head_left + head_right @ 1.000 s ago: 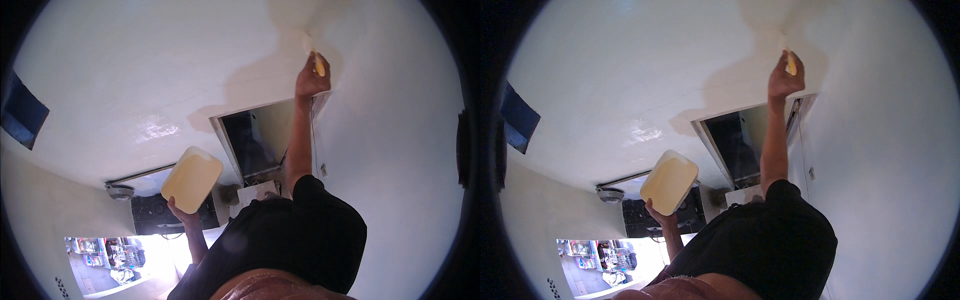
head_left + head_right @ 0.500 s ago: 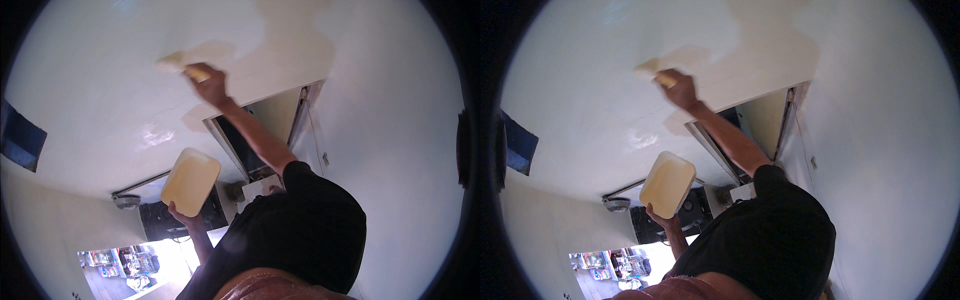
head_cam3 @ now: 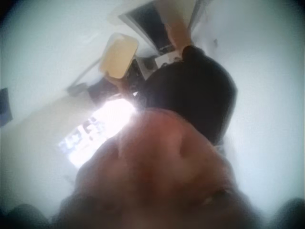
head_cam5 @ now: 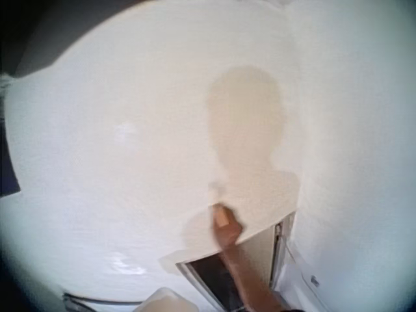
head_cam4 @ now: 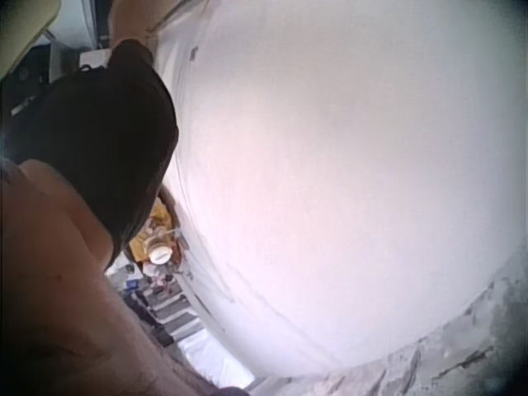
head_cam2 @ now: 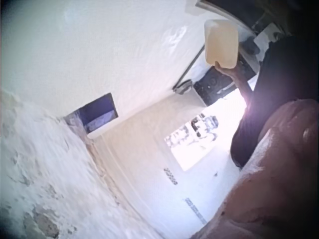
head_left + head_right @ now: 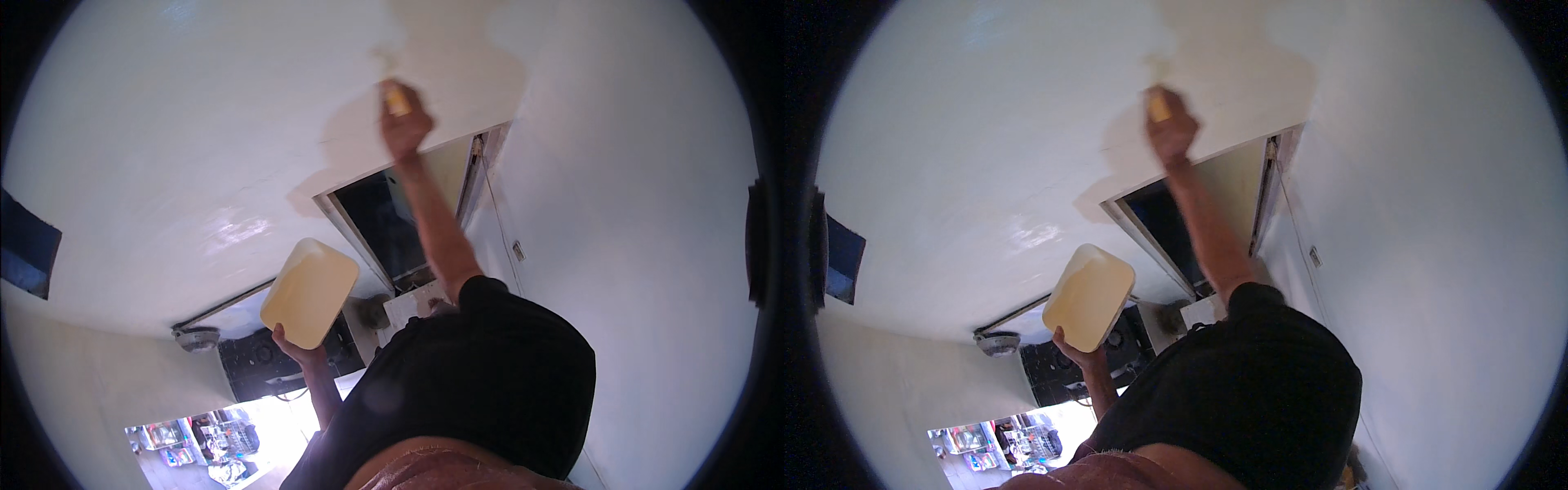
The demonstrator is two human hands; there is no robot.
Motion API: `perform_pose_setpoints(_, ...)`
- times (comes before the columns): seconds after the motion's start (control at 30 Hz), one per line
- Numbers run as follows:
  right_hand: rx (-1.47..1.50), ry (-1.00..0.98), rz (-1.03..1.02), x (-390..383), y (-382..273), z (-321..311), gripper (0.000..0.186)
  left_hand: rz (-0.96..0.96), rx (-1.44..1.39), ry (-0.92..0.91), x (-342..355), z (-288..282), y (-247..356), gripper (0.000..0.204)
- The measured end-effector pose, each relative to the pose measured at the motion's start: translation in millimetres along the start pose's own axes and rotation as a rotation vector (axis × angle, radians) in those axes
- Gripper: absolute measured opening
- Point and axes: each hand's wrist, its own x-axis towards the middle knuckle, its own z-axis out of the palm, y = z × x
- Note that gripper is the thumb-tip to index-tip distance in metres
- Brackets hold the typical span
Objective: The person paints the ceiling using a brush and a container of white paint.
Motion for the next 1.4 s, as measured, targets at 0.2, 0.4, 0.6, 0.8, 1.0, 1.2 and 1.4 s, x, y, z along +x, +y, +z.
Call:
perform_pose_setpoints(0.2, 0.651, -0.490, 0.138, -48.5, -133.8, 35.8, 0.021, 0.141, 0.136, -0.134, 7.2, -10.6, -12.7, 0.038)
perform_pose_setpoints(0.4, 0.780, -0.703, 0.453, -32.2, -136.7, -24.7, 0.013, 0.169, 0.314, 0.020, 3.9, -2.4, -11.9, 0.049)
perform_pose_setpoints(0.6, 0.681, -1.169, 0.350, -12.9, -113.5, -83.8, 0.017, -0.085, 0.181, -0.069, 20.4, 7.9, -20.2, 0.051)
perform_pose_setpoints(0.8, 0.416, -1.495, 0.341, -42.1, -113.7, -95.7, 0.017, -0.262, -0.006, -0.058, 14.8, 36.0, -13.9, 0.045)
perform_pose_setpoints(1.0, 0.518, -1.437, 0.222, -19.1, -114.0, -95.6, 0.017, -0.235, 0.021, -0.043, 15.4, 34.3, -31.0, 0.047)
perform_pose_setpoints(1.2, 0.605, -1.373, -0.177, -9.9, -87.6, -83.0, 0.020, -0.274, 0.135, -0.150, 23.7, 32.7, -39.4, 0.047)
perform_pose_setpoints(1.4, 0.661, -1.267, -0.122, 16.6, -85.2, -106.3, 0.028, -0.180, 0.241, -0.114, 19.5, 36.7, -47.7, 0.046)
